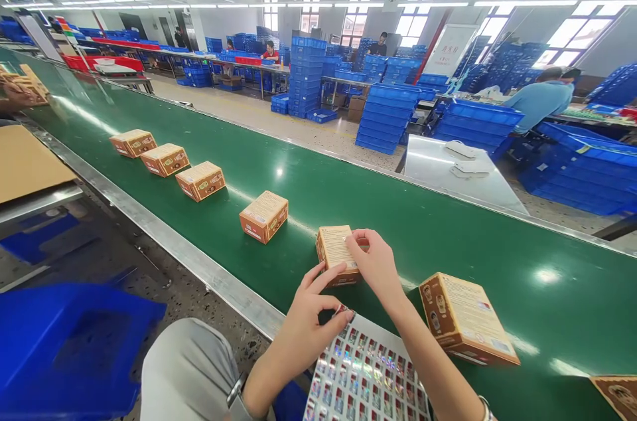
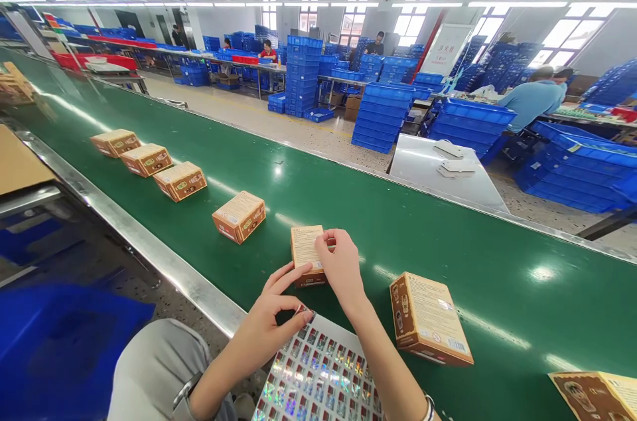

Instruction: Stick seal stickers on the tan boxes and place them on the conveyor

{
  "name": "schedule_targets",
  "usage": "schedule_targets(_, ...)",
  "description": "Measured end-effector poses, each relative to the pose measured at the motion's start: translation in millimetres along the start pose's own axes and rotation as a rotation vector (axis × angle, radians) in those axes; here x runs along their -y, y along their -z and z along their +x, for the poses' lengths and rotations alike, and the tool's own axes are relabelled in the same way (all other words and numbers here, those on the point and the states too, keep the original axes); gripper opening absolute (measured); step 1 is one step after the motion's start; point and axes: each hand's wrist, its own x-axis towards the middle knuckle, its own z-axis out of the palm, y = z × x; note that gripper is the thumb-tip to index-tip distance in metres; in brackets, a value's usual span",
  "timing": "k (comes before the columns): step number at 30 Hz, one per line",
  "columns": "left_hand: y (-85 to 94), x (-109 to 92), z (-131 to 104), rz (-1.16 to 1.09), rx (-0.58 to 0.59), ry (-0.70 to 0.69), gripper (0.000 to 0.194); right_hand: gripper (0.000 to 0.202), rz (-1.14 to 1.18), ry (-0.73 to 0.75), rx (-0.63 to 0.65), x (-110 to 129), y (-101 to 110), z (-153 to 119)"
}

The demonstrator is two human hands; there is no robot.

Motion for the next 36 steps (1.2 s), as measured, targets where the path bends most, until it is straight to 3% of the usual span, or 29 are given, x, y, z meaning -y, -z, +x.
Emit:
schedule_targets(11,-18.8,-9,0,-0.061,0.052,-0.014,0.024,0.043,-0.135,0.040,-0.094,-5,21,-2)
schedule_targets(14,-17.5,-12,-4,-0.119,-0.021,-0.011,0.027,0.043,-0.185,0.052,-0.100,-6,37,-1)
schedule_targets(17,-10.2,-15,-11,-0.208,-0.135,0.082,0.029,0.036,-0.223,0.115,-0.063,5,55,-14)
schedule_targets(20,-1.4,-18,-16,-0.303,-0.164,0.209,0.038,0.026,-0.216,0.288,0.128,24,63,-42)
schedule_targets(23,4.2,-22,-19,-0.349,-0.172,0.238,0.043,0.016,-0.259,0.613,0.336,36,58,-68)
schedule_targets(26,6.1,-28,-22,-0.379,-0.190,0.229,0.045,0.014,-0.381,0.851,0.286,37,47,-79)
schedule_targets(31,5.5,-31,-24,-0.362,-0.181,0.241,0.044,0.015,-0.544,1.026,0.118,37,36,-82)
schedule_targets(34,7.9,-29,-24,-0.313,-0.211,0.265,0.045,0.018,-0.450,1.011,0.137,41,36,-86)
schedule_targets(36,14.1,-24,-24,-0.296,-0.242,0.285,0.043,0.015,-0.270,0.833,0.234,43,38,-86)
